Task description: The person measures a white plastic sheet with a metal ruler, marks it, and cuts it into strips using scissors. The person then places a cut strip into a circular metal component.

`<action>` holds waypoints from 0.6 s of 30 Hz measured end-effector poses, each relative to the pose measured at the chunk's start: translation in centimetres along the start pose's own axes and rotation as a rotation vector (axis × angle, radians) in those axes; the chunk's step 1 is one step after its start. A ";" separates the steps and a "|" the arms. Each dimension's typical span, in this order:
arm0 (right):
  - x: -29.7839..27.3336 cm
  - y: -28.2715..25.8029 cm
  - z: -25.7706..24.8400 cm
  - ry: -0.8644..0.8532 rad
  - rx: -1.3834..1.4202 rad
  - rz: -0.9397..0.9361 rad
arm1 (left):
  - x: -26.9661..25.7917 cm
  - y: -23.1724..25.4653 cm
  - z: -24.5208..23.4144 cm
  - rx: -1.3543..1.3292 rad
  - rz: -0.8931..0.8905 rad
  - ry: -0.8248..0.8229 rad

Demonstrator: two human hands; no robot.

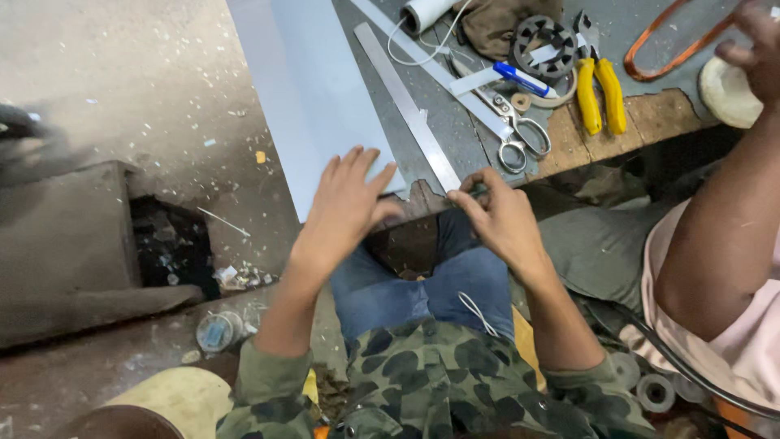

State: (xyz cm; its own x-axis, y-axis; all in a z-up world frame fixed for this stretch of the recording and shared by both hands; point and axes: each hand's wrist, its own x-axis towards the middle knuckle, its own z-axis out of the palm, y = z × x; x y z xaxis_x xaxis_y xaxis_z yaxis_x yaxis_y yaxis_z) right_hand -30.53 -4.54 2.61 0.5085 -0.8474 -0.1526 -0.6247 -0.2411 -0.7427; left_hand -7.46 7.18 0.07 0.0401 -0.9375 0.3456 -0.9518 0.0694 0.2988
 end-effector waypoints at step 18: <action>-0.7 -7.0 5.7 0.000 0.476 -0.929 | -7.0 9.3 -6.9 -0.839 -0.622 0.603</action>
State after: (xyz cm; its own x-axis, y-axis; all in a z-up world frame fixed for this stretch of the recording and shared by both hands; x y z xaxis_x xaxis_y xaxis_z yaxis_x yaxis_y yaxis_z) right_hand -23.10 0.41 4.24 0.6690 -0.4240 0.6105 0.3106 -0.5867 -0.7479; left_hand -14.47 16.70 6.58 0.7701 -0.5948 0.2303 -0.2340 0.0724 0.9695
